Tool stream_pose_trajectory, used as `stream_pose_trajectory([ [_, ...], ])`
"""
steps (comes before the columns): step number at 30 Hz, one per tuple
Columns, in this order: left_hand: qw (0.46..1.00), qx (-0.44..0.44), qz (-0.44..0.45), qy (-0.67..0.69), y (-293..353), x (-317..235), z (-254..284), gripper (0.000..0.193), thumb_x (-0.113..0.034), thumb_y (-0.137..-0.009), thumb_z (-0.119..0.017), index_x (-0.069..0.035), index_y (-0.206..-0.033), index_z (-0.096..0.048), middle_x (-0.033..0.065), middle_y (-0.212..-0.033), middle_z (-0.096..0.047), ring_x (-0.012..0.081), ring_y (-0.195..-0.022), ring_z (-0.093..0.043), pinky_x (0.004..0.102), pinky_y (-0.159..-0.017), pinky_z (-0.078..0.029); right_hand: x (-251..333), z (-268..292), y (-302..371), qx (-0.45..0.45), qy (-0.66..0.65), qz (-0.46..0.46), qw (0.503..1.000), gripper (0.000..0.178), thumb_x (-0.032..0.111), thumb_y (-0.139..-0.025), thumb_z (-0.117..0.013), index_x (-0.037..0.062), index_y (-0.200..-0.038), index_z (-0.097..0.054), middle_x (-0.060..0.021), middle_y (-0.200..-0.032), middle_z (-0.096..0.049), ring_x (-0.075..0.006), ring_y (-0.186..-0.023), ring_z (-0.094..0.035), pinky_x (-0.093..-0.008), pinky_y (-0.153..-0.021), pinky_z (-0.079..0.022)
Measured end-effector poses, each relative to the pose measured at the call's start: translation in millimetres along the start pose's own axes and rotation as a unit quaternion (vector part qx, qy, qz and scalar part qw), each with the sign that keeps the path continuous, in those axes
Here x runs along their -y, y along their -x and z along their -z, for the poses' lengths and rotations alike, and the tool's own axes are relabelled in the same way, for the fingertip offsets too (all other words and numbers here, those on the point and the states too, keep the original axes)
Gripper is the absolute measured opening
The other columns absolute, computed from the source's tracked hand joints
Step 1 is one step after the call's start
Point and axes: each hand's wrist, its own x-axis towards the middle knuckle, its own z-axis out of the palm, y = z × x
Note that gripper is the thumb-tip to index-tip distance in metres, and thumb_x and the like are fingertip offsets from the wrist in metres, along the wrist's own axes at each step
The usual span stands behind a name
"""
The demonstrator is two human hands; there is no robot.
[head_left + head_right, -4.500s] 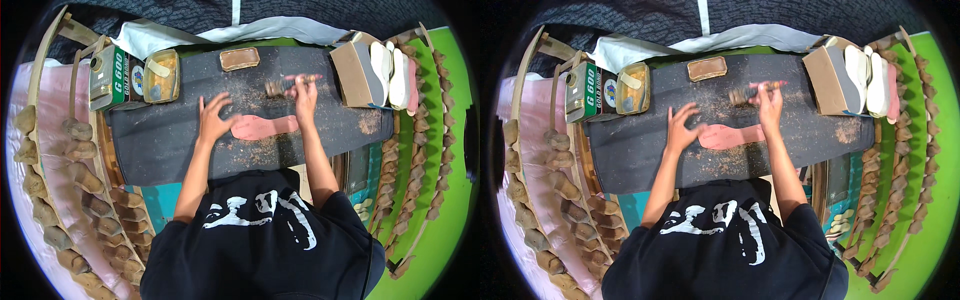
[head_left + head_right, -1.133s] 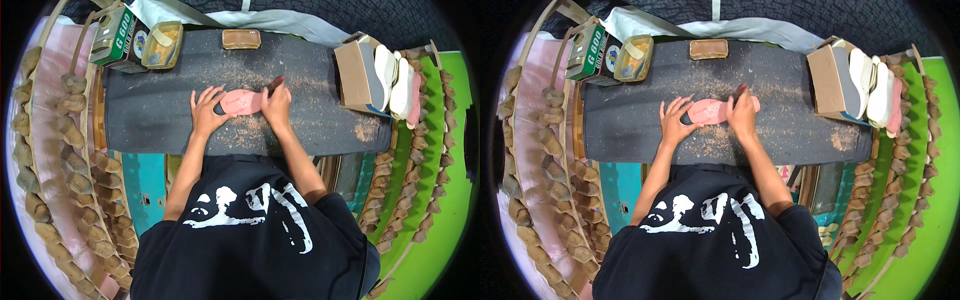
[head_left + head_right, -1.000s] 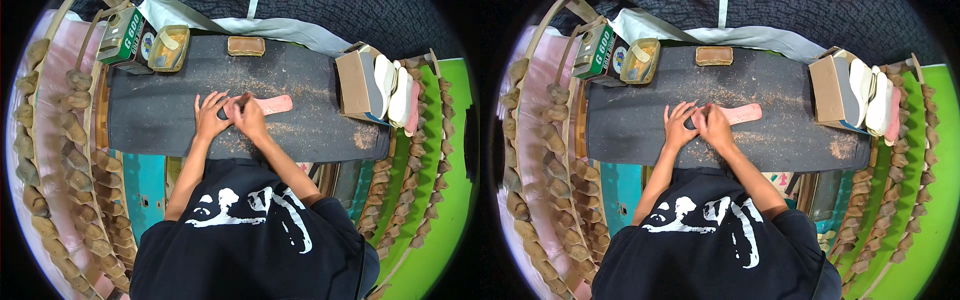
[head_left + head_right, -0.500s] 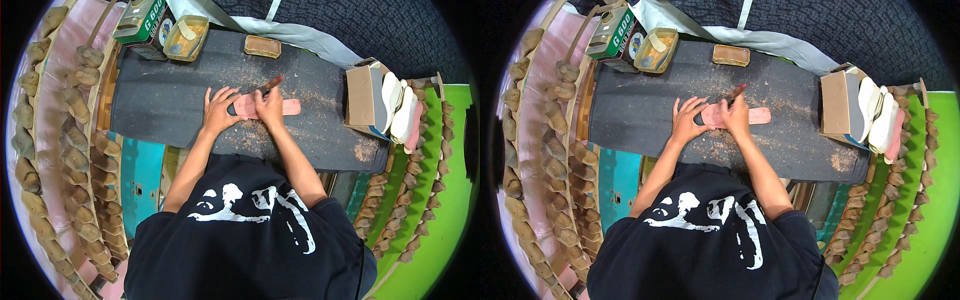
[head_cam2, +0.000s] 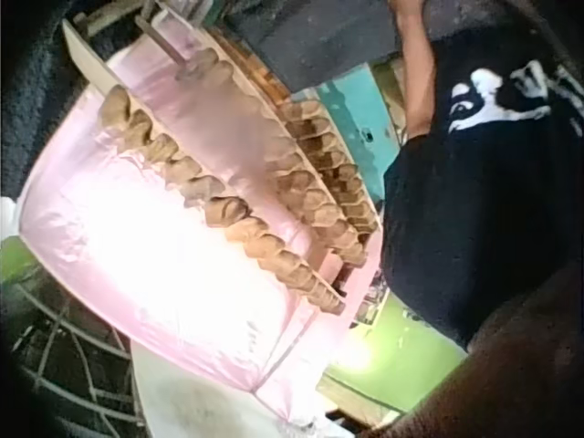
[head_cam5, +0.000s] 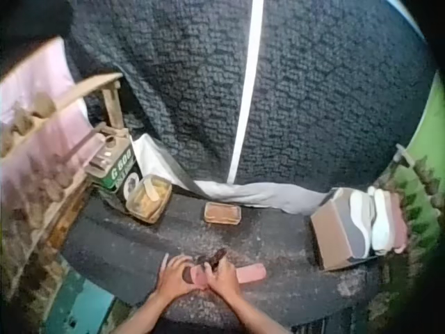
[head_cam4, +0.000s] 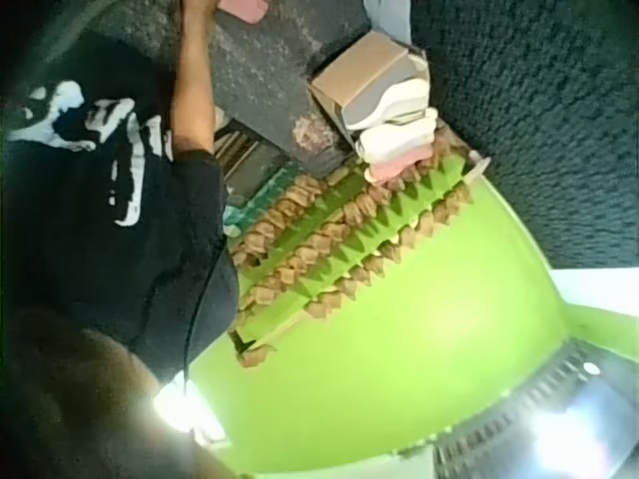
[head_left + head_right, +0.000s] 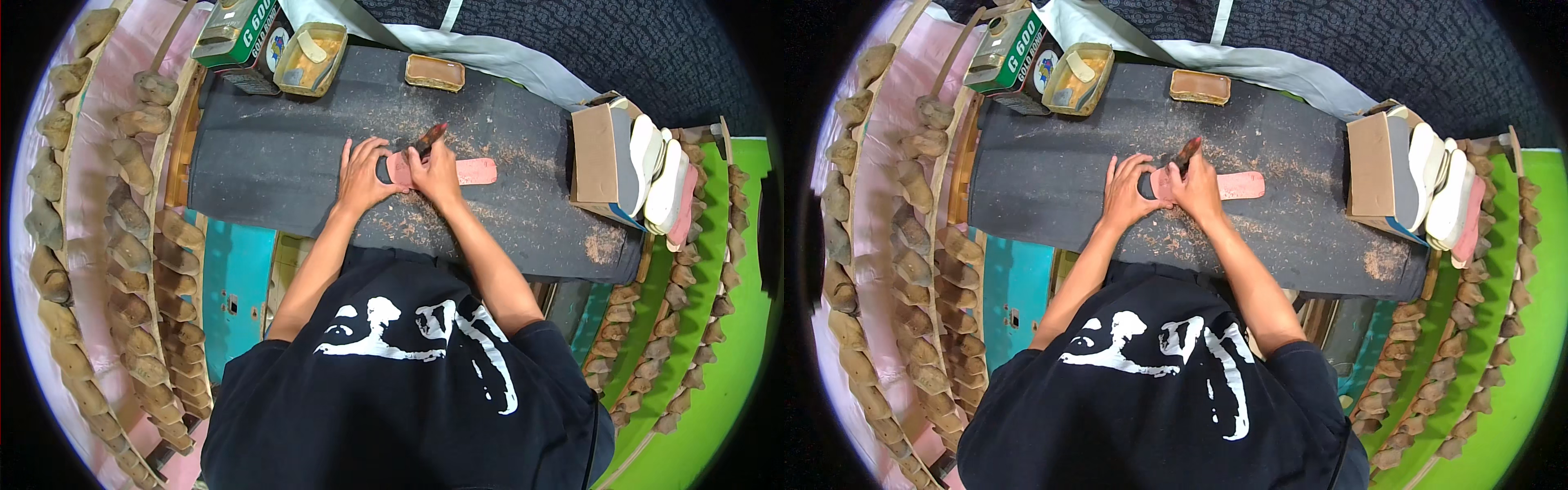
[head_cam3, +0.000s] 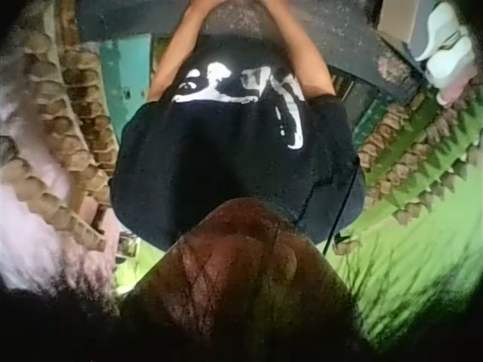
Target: The recorder is applying glue to several shoe soles using a brush in a manufacturing setting.
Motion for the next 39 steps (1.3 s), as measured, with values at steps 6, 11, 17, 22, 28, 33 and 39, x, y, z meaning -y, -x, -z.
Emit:
stream_pose_trajectory([
  [6,1.0,-0.017,-0.016,0.019,-0.4,4.6,-3.3,0.081,-0.053,-0.051,-0.098,-0.011,-0.112,-0.067,0.0045,-0.137,-0.064,0.0269,-0.139,-0.053,0.0565,-0.127,-0.02,9.2,-9.0,5.7,0.105,-0.03,-0.032,0.994,0.045,0.011,-0.091,-0.07,-0.0086,-0.126,-0.051,-0.0293,-0.089,-0.07,-0.0459,-0.078,-0.071,-0.0504,-0.07,-0.056],
  [11,1.0,-0.015,-0.008,0.018,-1.2,4.4,-3.6,0.079,-0.049,-0.05,-0.098,-0.011,-0.112,-0.068,0.0038,-0.137,-0.064,0.0273,-0.137,-0.054,0.0559,-0.127,-0.021,10.8,-10.4,-6.5,0.047,-0.046,-0.083,0.994,0.055,0.014,-0.09,-0.072,-0.0098,-0.134,-0.048,-0.0279,-0.082,-0.069,-0.0455,-0.075,-0.071,-0.0503,-0.066,-0.056],
  [17,0.999,-0.033,-0.011,0.024,-2.7,2.5,-1.9,0.075,-0.045,-0.05,-0.099,-0.011,-0.11,-0.07,0.0038,-0.135,-0.066,0.0268,-0.135,-0.056,0.0544,-0.127,-0.023,16.5,-4.5,-3.5,0.098,-0.068,-0.103,0.988,0.036,0.013,-0.091,-0.073,-0.0049,-0.117,-0.055,-0.0253,-0.085,-0.071,-0.0409,-0.077,-0.074,-0.0461,-0.069,-0.057],
  [22,0.999,-0.034,0.001,0.026,-2.4,4.4,-5.8,0.075,-0.043,-0.049,-0.1,-0.011,-0.11,-0.071,0.0034,-0.135,-0.066,0.0264,-0.135,-0.056,0.0545,-0.127,-0.023,3.4,-2.9,-3.8,0.157,-0.047,-0.064,0.984,0.037,0.016,-0.091,-0.073,-0.0053,-0.115,-0.055,-0.0291,-0.088,-0.069,-0.0487,-0.085,-0.07,-0.0516,-0.076,-0.055],
  [28,1.0,-0.013,0.004,0.012,-3.7,-1.5,1.4,0.075,-0.048,-0.053,-0.099,-0.01,-0.111,-0.07,0.0028,-0.137,-0.064,0.0256,-0.137,-0.054,0.0537,-0.128,-0.021,7.2,18.5,-8.0,0.233,-0.049,-0.072,0.969,0.033,0.015,-0.092,-0.075,-0.0029,-0.115,-0.059,-0.021,-0.09,-0.073,-0.0337,-0.079,-0.074,-0.041,-0.072,-0.057],
  [33,1.0,0.0,-0.009,0.001,-2.5,-0.5,0.6,0.074,-0.049,-0.055,-0.098,-0.009,-0.11,-0.07,0.0044,-0.139,-0.062,0.0254,-0.14,-0.051,0.0549,-0.128,-0.02,-0.5,12.1,-2.1,0.161,-0.066,-0.053,0.983,0.032,0.017,-0.091,-0.076,-0.0027,-0.108,-0.059,-0.0218,-0.085,-0.069,-0.0384,-0.075,-0.07,-0.0442,-0.068,-0.054],
  [39,1.0,-0.01,-0.027,-0.001,0.4,-2.5,2.3,0.071,-0.048,-0.06,-0.096,-0.009,-0.113,-0.069,0.0059,-0.14,-0.061,0.0264,-0.142,-0.049,0.0562,-0.128,-0.018,1.8,15.6,3.2,0.149,-0.061,-0.026,0.987,0.034,0.02,-0.091,-0.075,-0.0023,-0.111,-0.057,-0.0237,-0.089,-0.069,-0.0412,-0.078,-0.07,-0.0459,-0.071,-0.054],
])
